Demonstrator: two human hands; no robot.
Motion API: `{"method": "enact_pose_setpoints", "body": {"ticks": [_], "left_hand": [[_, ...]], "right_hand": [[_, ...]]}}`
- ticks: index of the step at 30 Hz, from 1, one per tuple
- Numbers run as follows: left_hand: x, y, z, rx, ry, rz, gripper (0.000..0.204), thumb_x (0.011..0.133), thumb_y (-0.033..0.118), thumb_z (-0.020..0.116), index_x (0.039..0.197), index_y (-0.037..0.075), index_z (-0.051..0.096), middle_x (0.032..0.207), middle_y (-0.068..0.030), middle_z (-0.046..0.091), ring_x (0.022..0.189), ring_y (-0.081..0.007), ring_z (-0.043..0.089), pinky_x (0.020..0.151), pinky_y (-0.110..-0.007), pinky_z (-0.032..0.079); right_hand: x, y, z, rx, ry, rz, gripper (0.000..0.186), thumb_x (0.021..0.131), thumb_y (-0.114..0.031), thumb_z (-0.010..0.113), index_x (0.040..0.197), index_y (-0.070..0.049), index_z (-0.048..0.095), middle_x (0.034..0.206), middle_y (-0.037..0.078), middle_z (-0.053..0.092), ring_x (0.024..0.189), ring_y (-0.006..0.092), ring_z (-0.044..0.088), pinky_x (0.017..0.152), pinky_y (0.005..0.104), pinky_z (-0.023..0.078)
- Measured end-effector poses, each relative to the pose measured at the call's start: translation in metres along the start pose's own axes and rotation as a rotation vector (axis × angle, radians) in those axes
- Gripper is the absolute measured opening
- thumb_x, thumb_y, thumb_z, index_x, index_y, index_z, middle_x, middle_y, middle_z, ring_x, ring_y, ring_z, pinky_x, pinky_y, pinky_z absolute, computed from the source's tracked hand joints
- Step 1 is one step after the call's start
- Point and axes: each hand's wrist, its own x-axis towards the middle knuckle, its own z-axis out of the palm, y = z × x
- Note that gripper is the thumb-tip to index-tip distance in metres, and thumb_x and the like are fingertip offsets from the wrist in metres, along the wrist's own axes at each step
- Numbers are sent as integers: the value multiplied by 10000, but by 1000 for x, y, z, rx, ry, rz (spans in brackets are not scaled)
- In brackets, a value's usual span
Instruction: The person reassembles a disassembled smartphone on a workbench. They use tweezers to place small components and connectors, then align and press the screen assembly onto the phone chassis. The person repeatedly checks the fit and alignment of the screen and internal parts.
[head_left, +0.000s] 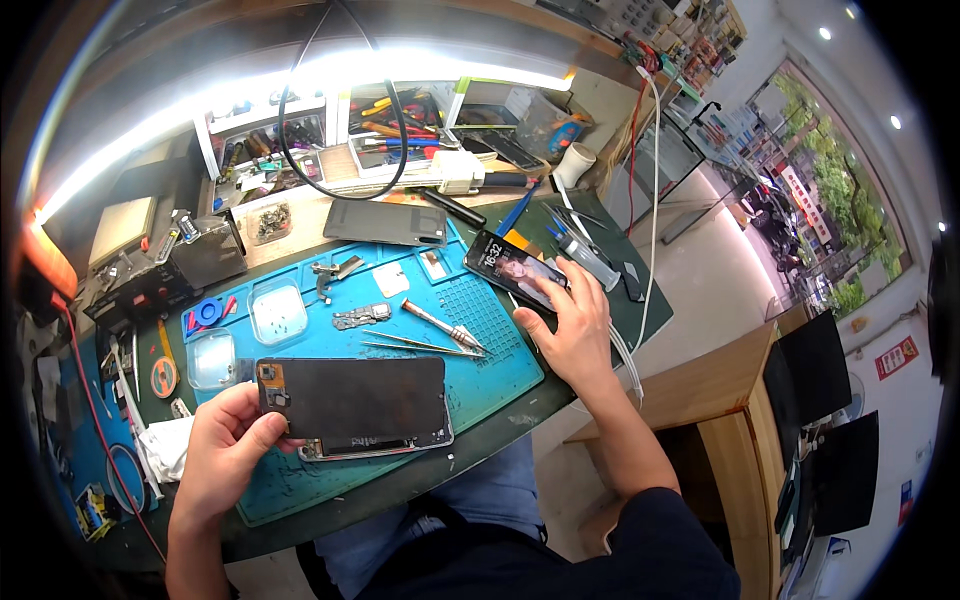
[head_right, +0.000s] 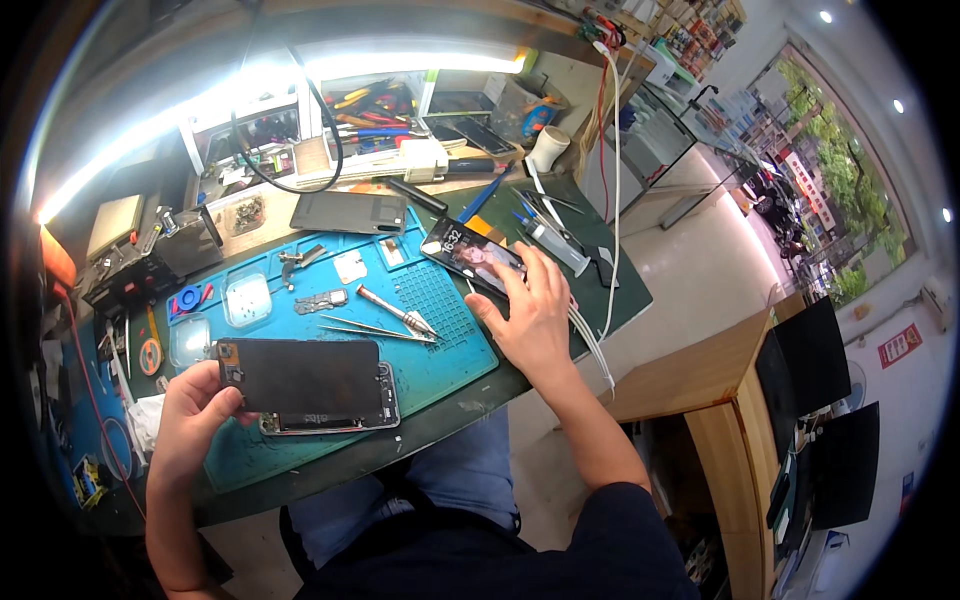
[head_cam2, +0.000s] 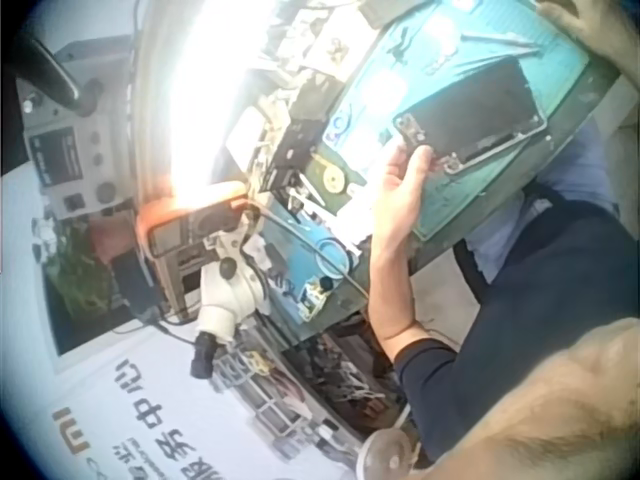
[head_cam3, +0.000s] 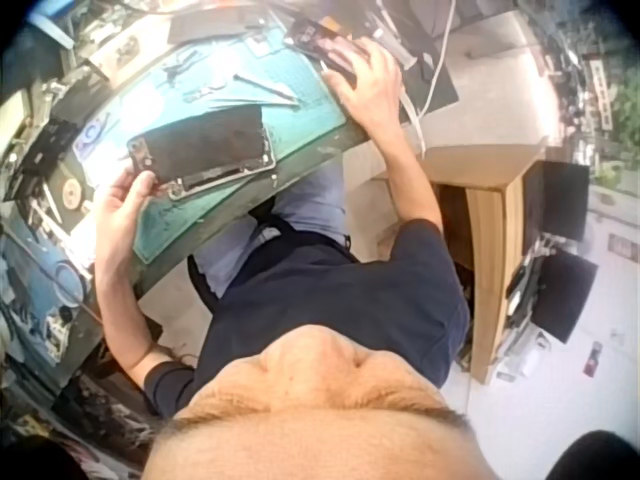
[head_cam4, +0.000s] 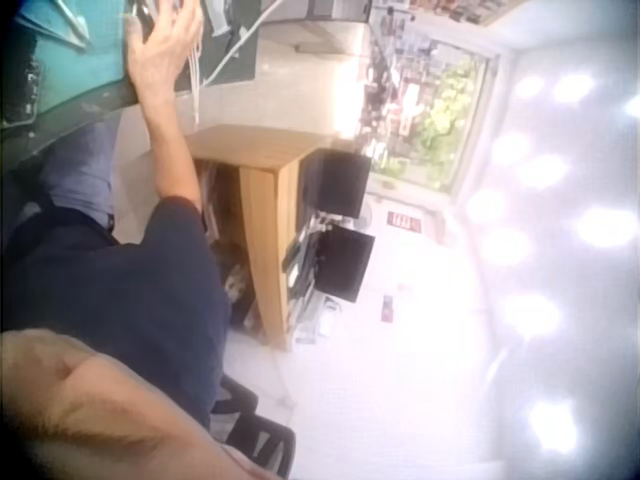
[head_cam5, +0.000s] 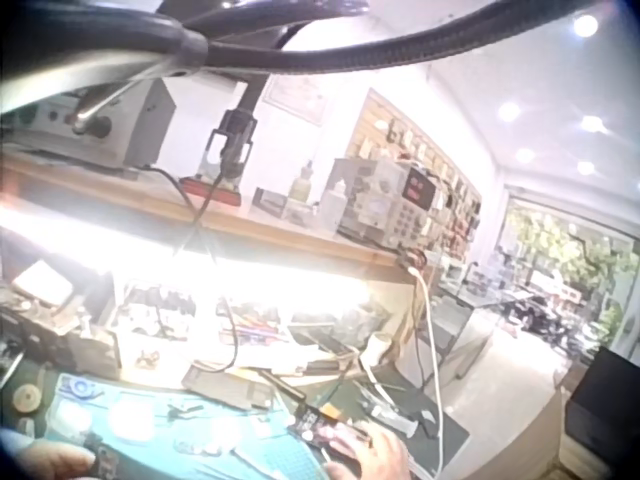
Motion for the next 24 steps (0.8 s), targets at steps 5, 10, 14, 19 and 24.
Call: {"method": "enact_pose_setpoints", "body": {"ticks": [5,10,14,19,24], "left_hand": [[-2,-1,4,-16,-22,-5,189,1022,23,606,1180,-64,661,1040,-95,741,891,-135,710,808,-280,589],[0,-3,4,20,-22,8,211,1021,3,597,1209,-75,649,1063,-104,739,911,-137,709,815,-279,589],[-1,-1,6,19,1,-4,244,1027,0,590,1253,-83,631,1092,-102,734,926,-133,706,831,-283,591],[3,-3,0,48,114,62,353,1048,32,577,1388,-61,566,1149,-86,717,997,-134,686,817,-288,588],[7,-6,-6,-54,253,122,480,1054,68,618,1480,-98,472,1195,-146,719,976,-175,719,806,-291,589]], "right_hand": [[6,-19,-7,186,36,-147,615,918,-512,749,1306,-39,685,1428,180,580,1342,368,524,1117,482,413],[16,-73,-29,873,-235,-191,563,956,-373,762,1390,-43,620,1256,157,683,1073,270,696,941,389,557],[33,-119,-35,983,-457,-174,389,977,-120,734,1349,-28,661,1036,71,727,876,115,672,764,272,545],[73,-137,-17,1047,-641,-194,258,991,-114,701,1230,-20,726,927,40,738,844,73,648,775,269,539],[101,-147,3,1089,-755,-156,251,1019,-112,664,1232,3,726,1052,45,763,946,81,676,843,273,550]]}}
